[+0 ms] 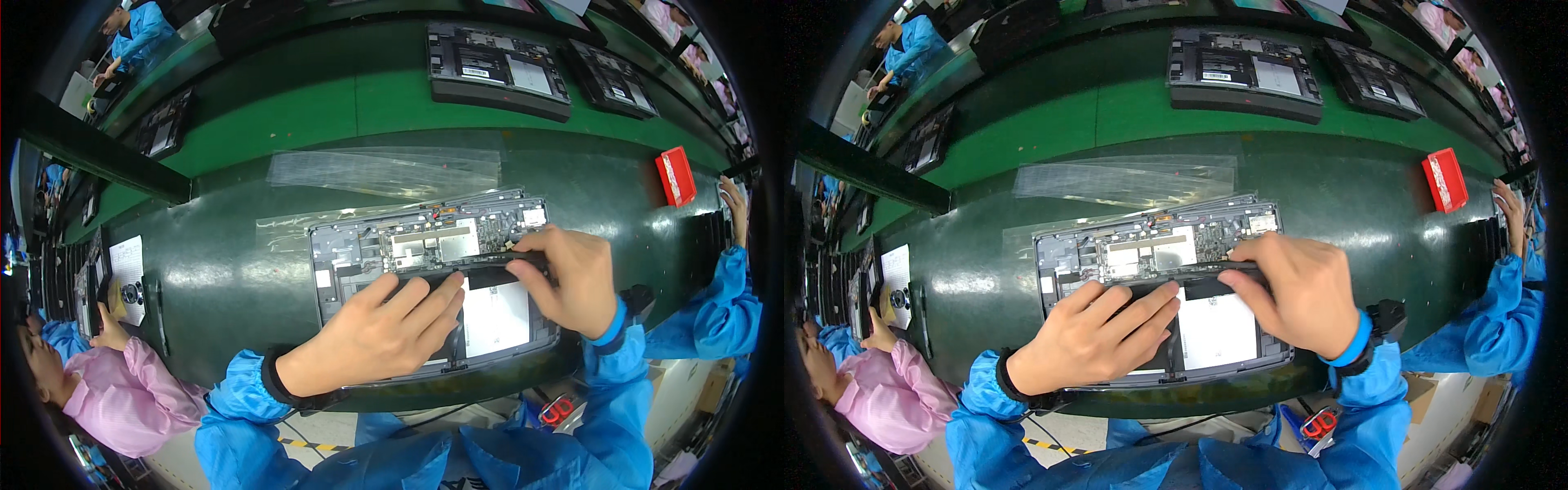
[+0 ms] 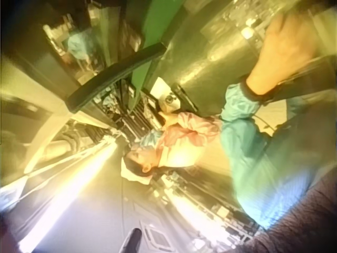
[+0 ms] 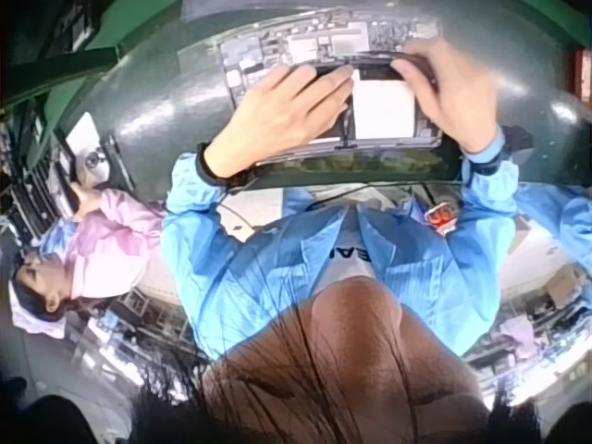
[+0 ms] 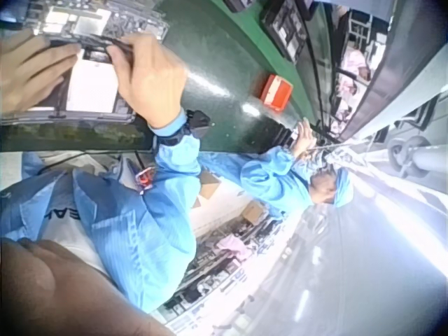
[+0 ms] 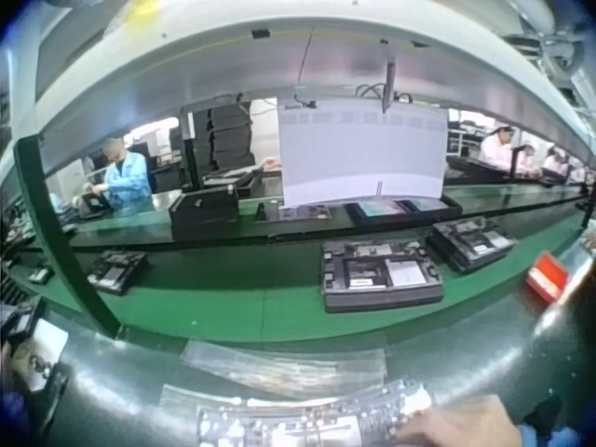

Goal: The person assembles internal components into a laptop chassis, using tweezers and a stylus-like tool to manipulate ribbon cables and remove protective film.

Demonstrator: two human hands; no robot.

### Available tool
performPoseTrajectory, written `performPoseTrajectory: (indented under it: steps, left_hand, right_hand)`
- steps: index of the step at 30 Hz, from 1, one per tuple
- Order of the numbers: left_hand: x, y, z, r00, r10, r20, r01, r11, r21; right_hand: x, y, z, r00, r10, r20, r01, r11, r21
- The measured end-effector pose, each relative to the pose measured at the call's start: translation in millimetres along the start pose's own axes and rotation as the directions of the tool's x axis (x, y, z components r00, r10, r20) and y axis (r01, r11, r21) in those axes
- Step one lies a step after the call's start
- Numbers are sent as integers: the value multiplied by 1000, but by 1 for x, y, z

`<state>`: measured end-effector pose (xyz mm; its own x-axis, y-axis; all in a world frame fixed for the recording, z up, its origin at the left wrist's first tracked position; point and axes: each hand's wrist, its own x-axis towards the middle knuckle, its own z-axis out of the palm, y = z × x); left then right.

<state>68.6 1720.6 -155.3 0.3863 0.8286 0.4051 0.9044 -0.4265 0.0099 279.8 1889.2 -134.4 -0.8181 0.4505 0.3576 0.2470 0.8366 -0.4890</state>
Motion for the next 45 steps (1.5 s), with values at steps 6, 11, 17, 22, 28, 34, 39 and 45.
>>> performPoseTrajectory:
  steps: [6, 11, 17, 22, 28, 34, 39, 45]
  left_hand:
    - [0, -1, -2, 1000, 17, 1, -17, 1000, -2]
    - [0, 0, -7, 1000, 9, 7, -9, 1000, 15]
    - [0, 0, -1, 999, 25, -27, -25, 1000, 10]
    - [0, 2, -5, 1000, 11, -23, -11, 1000, -1]
    - [2, 3, -3, 999, 22, -40, -22, 1000, 3]
    - [6, 3, -4, 999, 33, -41, -33, 999, 1]
    - [11, 6, -6, 1000, 16, -23, -17, 999, -31]
    - [20, 10, -5, 999, 14, -39, -19, 994, -109]
  right_hand:
    - [12, -3, -17, 895, 361, 263, -417, 885, 206]
    - [25, -8, -18, 853, 360, 378, -443, 883, 157]
    - [29, -4, -18, 851, 342, 398, -434, 886, 166]
    - [34, -9, -20, 824, 353, 443, -452, 881, 139]
    - [30, -1, -16, 791, 366, 490, -521, 822, 229]
    - [26, 2, -19, 807, 363, 466, -525, 803, 283]
    - [26, -1, -30, 902, 303, 308, -356, 925, 132]
    - [18, -14, -11, 960, 201, 196, -195, 979, -54]
